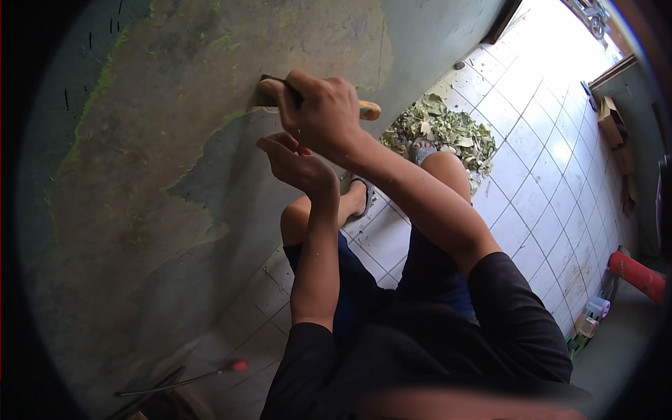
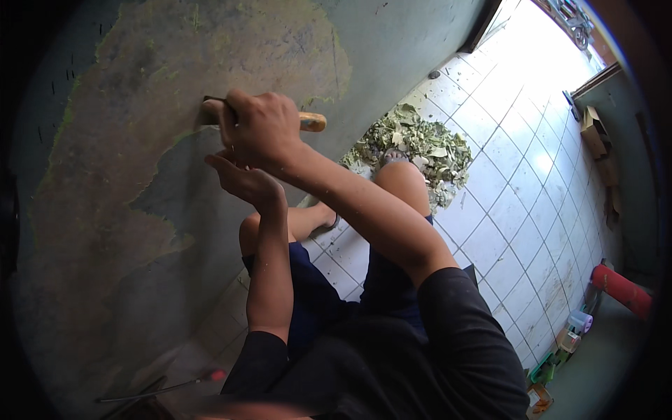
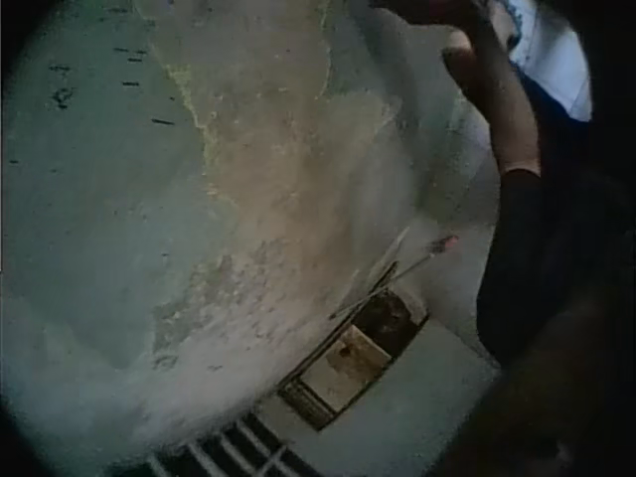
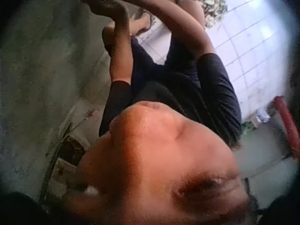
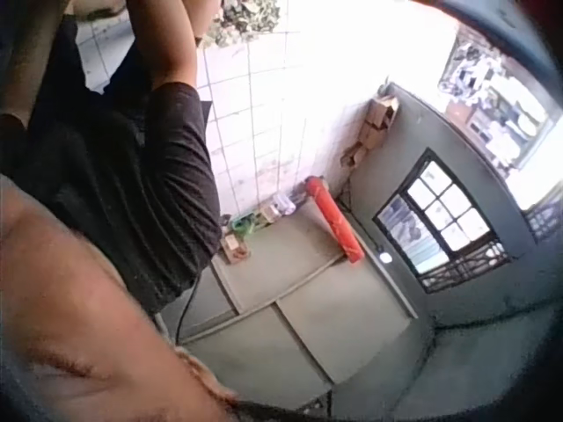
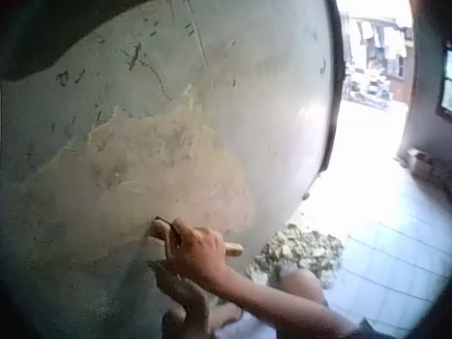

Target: Scraping old paint or plaster off a wall using a metal scraper.

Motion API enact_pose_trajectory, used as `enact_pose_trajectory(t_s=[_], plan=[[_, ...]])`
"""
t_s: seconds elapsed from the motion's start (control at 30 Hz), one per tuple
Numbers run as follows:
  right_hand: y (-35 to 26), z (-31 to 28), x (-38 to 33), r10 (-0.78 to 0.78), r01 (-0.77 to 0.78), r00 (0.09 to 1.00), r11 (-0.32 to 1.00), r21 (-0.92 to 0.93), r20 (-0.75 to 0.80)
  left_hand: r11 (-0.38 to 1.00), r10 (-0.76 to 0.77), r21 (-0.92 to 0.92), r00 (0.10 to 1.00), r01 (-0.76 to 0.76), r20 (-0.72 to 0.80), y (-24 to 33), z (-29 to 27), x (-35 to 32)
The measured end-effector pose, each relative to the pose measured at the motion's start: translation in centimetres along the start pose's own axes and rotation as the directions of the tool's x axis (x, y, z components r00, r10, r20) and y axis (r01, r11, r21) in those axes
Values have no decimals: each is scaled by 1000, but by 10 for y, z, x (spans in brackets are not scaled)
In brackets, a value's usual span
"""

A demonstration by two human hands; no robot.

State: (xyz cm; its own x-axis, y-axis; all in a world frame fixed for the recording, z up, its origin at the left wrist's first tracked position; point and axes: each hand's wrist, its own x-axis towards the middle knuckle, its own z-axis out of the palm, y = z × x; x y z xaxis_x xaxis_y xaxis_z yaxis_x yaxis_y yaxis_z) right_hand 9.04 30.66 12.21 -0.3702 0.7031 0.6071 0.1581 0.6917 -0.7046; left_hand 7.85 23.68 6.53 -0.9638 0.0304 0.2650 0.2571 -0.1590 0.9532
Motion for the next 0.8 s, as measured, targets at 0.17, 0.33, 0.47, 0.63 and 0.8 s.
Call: enact_pose_trajectory(t_s=[0.17, 0.33, 0.47, 0.63, 0.8], plan=[[-6, -7, 5, 57, -57, 997, 998, 4, 51, 995, 12, 101, 996, -21, 87, -5, 5, 0], [-30, -5, 6, 40, -34, 994, 998, -61, 100, 810, 28, 566, 975, -152, 222, -27, -2, 3], [-18, -14, 10, 42, -43, 999, 996, -81, -5, 989, -37, 145, 977, 6, 210, -36, -12, 10], [-33, -16, 15, 21, -19, 999, 996, -84, 27, 963, 104, 226, 977, -146, 186, -13, 4, -3], [-16, -21, 19, 78, -74, 997, 989, -129, 26, 993, 111, 32, 986, -116, 125, 3, 5, 1]])
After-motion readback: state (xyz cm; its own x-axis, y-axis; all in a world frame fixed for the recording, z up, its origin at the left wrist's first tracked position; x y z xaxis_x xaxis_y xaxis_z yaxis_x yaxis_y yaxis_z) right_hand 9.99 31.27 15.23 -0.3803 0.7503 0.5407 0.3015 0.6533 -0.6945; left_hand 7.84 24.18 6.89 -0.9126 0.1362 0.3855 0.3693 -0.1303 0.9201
